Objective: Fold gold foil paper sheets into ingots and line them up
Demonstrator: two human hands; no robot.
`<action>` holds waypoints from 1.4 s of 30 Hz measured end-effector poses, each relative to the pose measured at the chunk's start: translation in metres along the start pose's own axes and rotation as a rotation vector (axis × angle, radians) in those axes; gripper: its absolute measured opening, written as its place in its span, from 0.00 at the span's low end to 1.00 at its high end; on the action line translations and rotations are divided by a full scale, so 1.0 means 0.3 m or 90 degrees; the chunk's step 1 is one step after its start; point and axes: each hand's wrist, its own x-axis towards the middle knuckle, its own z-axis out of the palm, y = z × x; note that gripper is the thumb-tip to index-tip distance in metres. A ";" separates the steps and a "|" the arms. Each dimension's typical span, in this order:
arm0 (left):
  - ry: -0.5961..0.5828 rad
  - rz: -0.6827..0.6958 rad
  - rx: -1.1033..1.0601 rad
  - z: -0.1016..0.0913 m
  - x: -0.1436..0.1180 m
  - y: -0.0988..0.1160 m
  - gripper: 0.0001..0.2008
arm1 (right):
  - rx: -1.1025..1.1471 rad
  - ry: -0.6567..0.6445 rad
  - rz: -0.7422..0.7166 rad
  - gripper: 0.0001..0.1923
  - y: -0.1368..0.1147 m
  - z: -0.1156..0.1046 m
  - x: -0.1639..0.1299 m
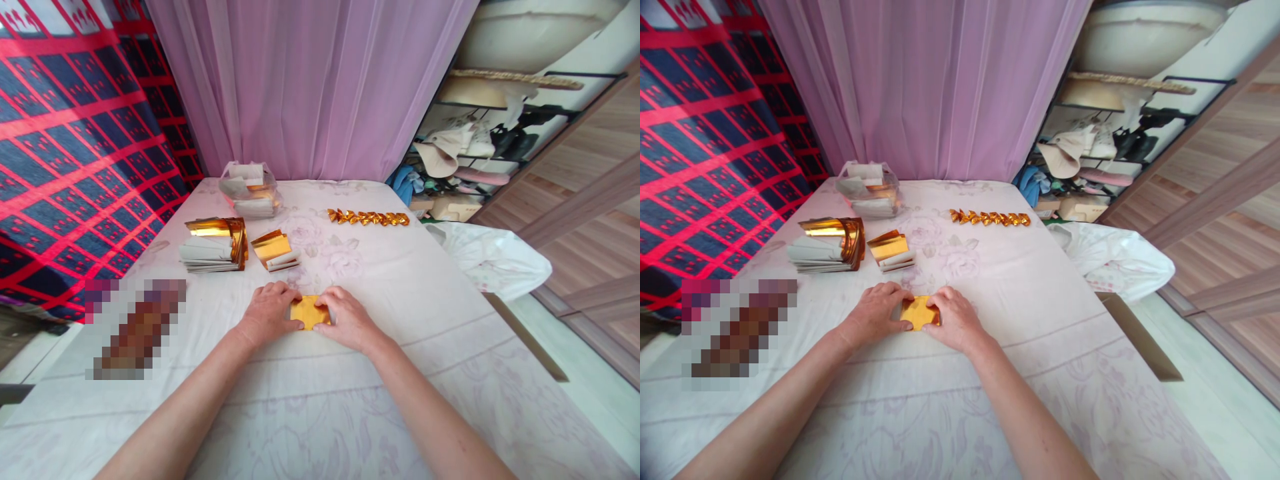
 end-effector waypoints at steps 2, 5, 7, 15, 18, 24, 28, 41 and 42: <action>-0.001 0.000 -0.001 0.000 0.001 0.001 0.22 | 0.038 -0.019 -0.019 0.18 0.019 -0.010 0.001; 0.000 0.000 0.000 0.002 0.002 0.001 0.22 | 0.076 -0.051 -0.058 0.20 0.046 -0.025 0.003; -0.001 0.000 0.003 0.004 0.003 -0.002 0.22 | 0.091 -0.072 -0.077 0.22 0.058 -0.034 0.004; -0.009 -0.007 0.024 -0.002 0.004 0.006 0.22 | 0.093 -0.100 -0.098 0.26 0.069 -0.040 0.004; 0.001 -0.034 0.052 0.003 0.002 0.051 0.23 | 0.090 -0.086 -0.103 0.25 0.073 -0.030 0.003; 0.027 -0.107 0.114 0.026 -0.015 0.125 0.27 | 0.090 -0.080 -0.107 0.25 0.076 -0.028 0.001; 0.013 -0.084 0.063 0.026 -0.023 0.087 0.25 | 0.088 -0.079 -0.111 0.25 0.080 -0.025 0.001; -0.125 0.018 0.043 -0.047 -0.007 -0.024 0.32 | 0.093 -0.095 -0.145 0.25 0.111 -0.013 0.034; -0.130 0.015 0.049 -0.051 -0.004 -0.021 0.32 | 0.092 -0.097 -0.144 0.25 0.112 -0.013 0.036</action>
